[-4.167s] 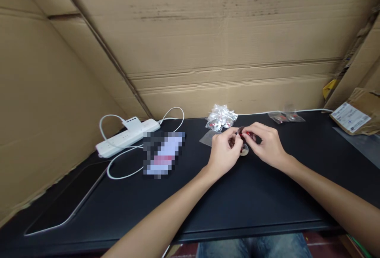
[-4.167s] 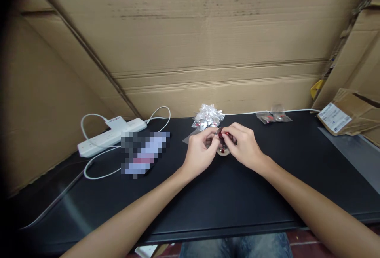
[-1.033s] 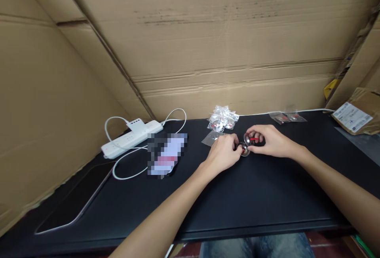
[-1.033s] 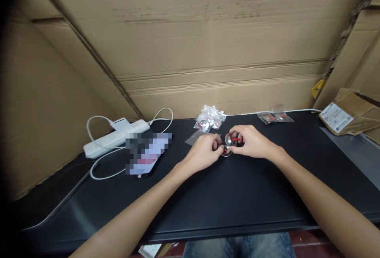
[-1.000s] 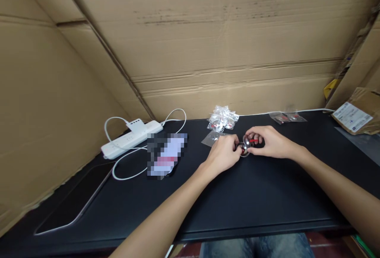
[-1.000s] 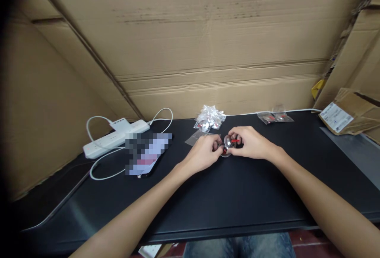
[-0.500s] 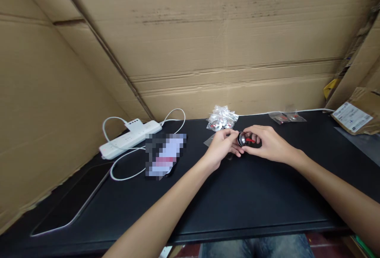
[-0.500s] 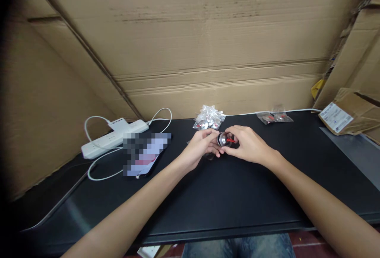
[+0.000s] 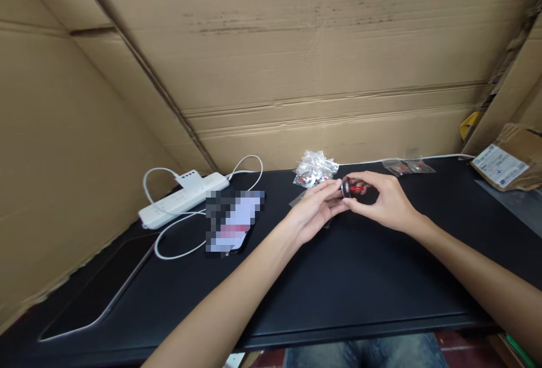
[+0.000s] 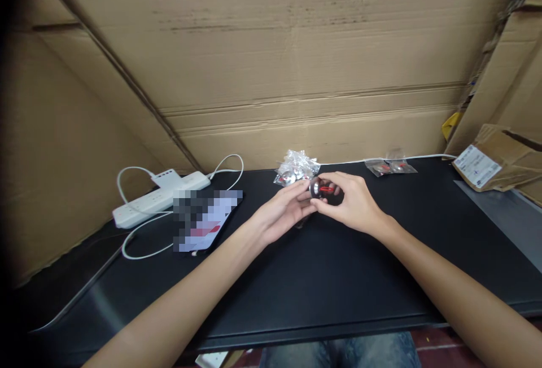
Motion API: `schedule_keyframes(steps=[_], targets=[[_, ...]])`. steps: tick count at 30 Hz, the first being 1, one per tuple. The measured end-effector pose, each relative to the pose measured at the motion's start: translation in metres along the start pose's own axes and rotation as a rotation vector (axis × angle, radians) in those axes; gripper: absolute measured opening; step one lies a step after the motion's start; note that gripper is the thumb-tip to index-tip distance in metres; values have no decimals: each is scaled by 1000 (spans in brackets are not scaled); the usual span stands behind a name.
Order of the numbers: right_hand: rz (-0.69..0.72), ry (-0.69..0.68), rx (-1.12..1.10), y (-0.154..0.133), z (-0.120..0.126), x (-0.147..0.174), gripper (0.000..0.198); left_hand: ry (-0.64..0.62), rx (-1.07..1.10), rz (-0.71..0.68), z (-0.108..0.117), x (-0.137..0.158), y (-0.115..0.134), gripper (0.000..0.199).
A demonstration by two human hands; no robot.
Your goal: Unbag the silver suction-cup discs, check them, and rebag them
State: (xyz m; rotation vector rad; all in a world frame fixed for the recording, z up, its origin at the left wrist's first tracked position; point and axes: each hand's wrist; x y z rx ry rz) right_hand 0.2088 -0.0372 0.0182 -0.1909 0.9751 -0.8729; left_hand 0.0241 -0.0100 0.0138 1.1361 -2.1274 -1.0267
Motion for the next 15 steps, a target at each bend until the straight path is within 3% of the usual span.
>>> schedule_keyframes(steps=[15], targets=[[28, 3, -57, -3, 2, -1, 41, -57, -133, 20, 8, 0, 11, 18]])
Point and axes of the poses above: each hand's wrist, its own x-axis away from the middle knuckle, its own z-axis out of the back of the hand, y = z × x
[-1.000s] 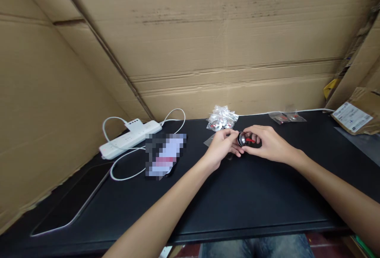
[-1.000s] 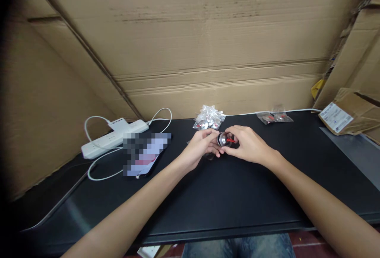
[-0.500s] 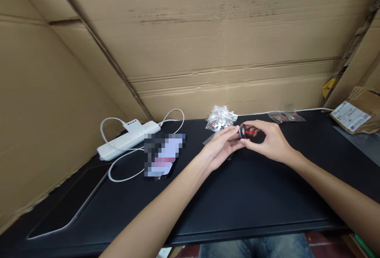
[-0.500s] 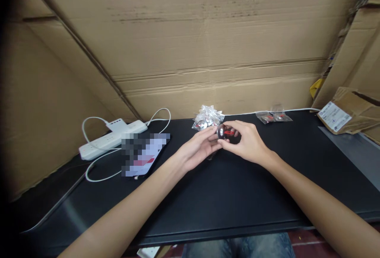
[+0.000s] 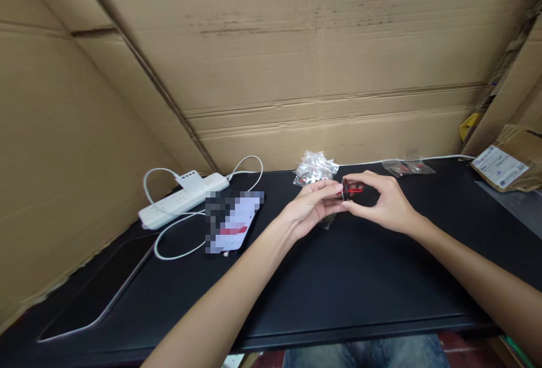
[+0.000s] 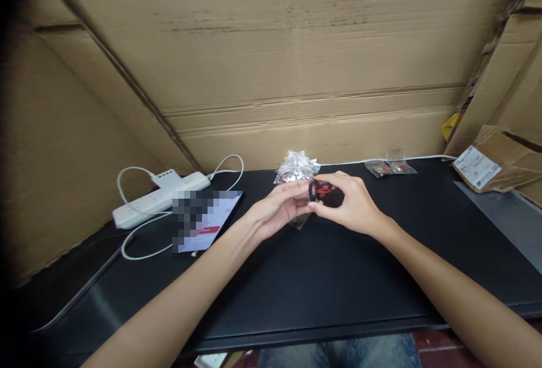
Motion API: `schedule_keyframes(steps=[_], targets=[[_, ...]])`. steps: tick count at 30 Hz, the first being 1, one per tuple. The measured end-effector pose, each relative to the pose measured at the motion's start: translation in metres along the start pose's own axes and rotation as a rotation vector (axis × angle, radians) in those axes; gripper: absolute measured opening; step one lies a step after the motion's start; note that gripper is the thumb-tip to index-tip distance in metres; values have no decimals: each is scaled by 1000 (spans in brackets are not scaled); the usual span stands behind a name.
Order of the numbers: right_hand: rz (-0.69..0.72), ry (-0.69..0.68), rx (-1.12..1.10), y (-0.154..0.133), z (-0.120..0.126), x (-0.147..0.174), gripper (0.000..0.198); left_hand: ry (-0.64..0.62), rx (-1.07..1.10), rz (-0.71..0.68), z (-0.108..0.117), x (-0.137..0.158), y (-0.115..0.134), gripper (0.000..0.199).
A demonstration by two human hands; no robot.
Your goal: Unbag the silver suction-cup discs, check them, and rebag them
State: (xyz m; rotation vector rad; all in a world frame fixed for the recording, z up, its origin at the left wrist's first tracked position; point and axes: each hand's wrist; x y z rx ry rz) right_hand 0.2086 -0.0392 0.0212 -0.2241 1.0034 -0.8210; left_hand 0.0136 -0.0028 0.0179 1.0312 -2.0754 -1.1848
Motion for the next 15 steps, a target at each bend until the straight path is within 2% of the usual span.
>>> schedule_keyframes(steps=[9, 11, 15], targets=[[26, -43, 1, 1, -2, 1, 45, 67, -77, -35, -4, 0, 2, 18], [45, 8, 35, -1, -2, 0, 44, 113, -75, -61, -6, 0, 2, 20], [96, 131, 109, -6, -2, 0, 29, 188, -44, -130, -9, 0, -3, 18]])
Point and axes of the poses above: each hand's wrist, its own x-axis away from the middle knuckle, its own z-axis out of the back of the hand, y = z × x
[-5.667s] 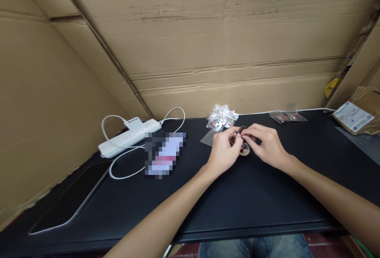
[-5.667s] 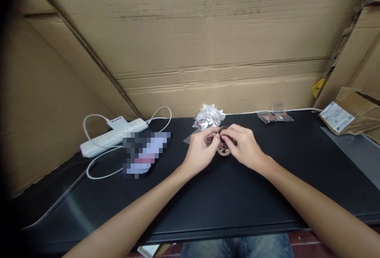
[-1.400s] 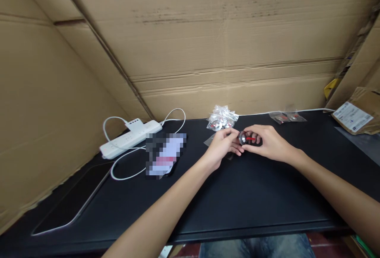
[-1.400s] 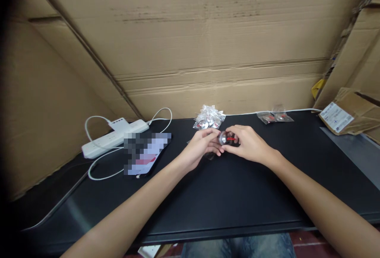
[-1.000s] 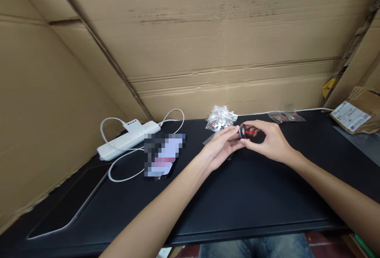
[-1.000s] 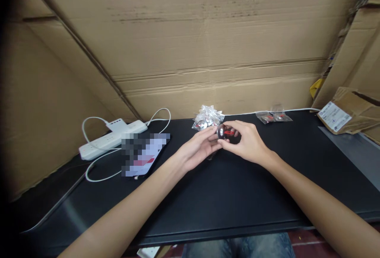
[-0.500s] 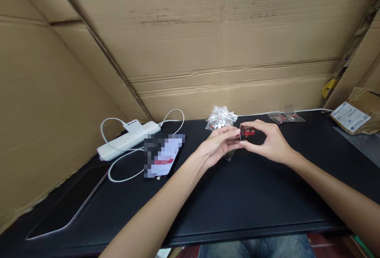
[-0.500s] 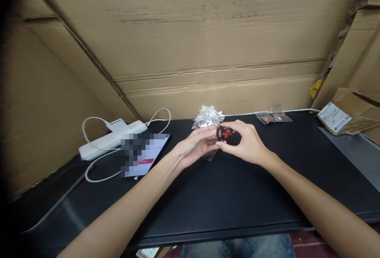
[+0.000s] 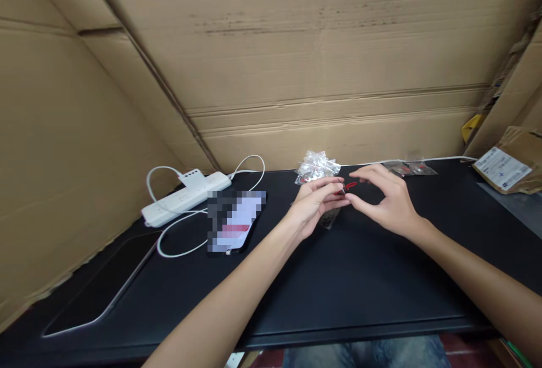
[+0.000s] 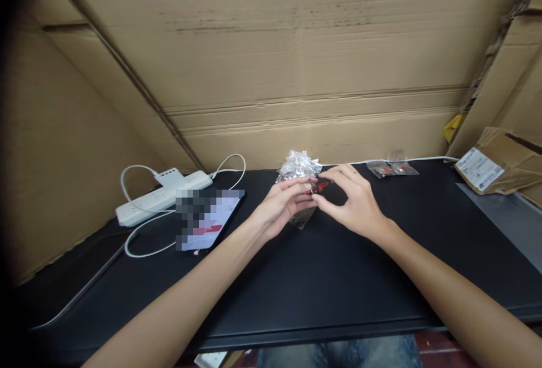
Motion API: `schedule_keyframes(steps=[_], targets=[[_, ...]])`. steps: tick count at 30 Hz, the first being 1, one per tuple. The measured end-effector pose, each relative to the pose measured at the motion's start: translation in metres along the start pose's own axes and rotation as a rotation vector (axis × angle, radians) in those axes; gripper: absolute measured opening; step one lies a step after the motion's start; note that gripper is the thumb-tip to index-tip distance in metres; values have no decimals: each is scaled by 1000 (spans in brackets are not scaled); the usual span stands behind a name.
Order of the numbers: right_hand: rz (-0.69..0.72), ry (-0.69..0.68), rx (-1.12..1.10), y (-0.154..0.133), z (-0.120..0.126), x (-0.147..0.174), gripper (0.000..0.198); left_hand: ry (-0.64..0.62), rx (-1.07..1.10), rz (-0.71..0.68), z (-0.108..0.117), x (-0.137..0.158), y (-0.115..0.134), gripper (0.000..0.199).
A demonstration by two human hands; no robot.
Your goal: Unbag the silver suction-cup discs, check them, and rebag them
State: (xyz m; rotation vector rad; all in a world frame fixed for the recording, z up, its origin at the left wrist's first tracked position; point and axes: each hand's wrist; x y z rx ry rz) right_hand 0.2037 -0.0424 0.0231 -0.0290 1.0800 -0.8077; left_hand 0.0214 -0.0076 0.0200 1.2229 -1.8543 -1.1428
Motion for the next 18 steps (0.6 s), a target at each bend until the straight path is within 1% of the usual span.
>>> schedule_keyframes(steps=[3, 6, 12, 18], targets=[[37, 4, 22, 1, -3, 3, 23, 26, 46, -14, -2, 1, -5, 17], [58, -4, 35, 3, -8, 6, 23, 23, 83, -11, -4, 2, -9, 19], [-6, -22, 47, 4, -14, 9, 19, 0, 146, 36, -10, 4, -11, 15], [-51, 9, 63, 5, -17, 9, 20, -8, 157, 30, -10, 4, -14, 12]])
Point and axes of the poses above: each hand's wrist, its own x-axis away from the middle knuckle, its own z-axis out of the back of the hand, y = z × x
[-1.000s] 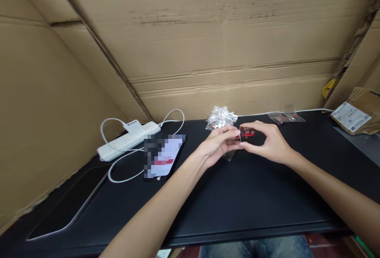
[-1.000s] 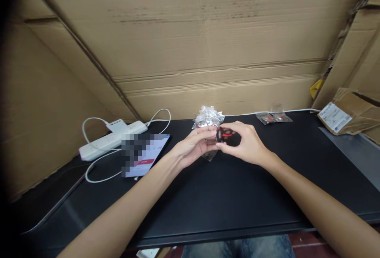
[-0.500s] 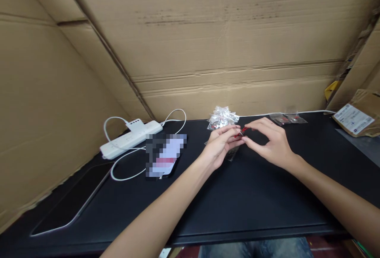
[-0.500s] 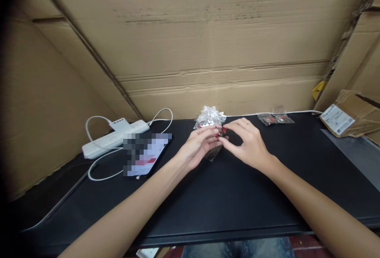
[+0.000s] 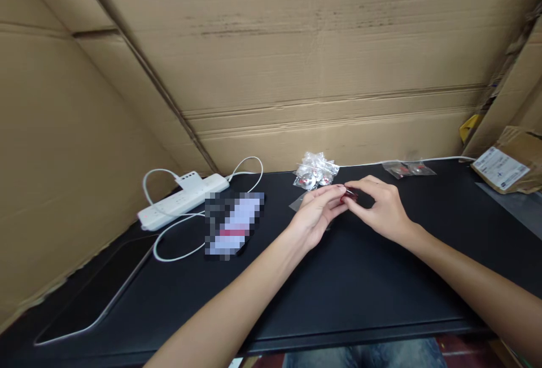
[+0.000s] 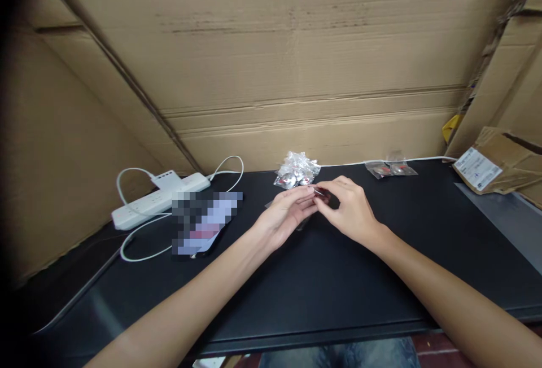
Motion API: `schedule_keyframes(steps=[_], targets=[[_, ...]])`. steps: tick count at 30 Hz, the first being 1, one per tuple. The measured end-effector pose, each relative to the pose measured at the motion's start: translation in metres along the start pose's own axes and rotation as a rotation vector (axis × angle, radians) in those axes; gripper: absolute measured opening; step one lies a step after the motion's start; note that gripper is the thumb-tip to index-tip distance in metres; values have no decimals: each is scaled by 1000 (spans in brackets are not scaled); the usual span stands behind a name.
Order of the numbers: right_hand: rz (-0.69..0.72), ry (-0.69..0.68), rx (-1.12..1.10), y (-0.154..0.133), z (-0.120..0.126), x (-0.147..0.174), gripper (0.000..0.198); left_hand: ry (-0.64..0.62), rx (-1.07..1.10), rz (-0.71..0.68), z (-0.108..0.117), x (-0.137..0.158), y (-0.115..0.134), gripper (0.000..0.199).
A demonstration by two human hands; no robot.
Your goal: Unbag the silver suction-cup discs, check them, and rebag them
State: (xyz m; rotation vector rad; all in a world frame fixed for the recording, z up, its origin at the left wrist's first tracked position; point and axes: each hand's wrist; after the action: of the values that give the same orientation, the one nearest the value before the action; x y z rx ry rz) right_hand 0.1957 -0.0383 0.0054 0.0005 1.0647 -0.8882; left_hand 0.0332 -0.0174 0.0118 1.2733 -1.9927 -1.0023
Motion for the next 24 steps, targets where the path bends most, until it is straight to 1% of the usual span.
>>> schedule_keyframes(steps=[5, 9, 12, 14, 15, 17, 19, 21, 22, 24], targets=[[-21, 13, 8, 2, -3, 2, 20, -23, 50, 1, 0, 1, -2, 9], [-8, 20, 1, 3, -3, 3, 20, -34, 108, 34, -1, 2, -3, 9], [12, -14, -34, 3, 0, 3, 20, -58, 125, 77, -3, 2, -2, 9], [-2, -45, -60, 4, 3, 2, 19, -73, 106, 92, -4, 2, -1, 11], [-32, -51, -77, 5, 4, 0, 19, -75, 69, 89, -4, 2, 0, 13], [-148, -57, -163, 7, 6, -2, 18, -43, -84, 41, -3, 2, 1, 22], [-314, -67, -359, 10, 6, -6, 17, 17, -294, -75, -1, 0, 3, 28], [-481, -86, -604, 12, 5, -9, 17, 48, -464, -207, 2, -2, 4, 28], [-549, -91, -710, 13, 4, -10, 18, 41, -515, -253, 3, -3, 4, 27], [-636, -82, -861, 12, 4, -11, 19, 13, -570, -291, 5, -4, 4, 27]])
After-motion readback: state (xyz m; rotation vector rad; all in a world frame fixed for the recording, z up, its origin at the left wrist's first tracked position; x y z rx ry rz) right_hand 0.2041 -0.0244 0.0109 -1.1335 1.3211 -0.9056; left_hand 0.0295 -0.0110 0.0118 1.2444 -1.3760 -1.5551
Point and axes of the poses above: each hand's wrist, its own x-axis away from the middle knuckle, its own z-axis out of the back of the hand, y = z × x
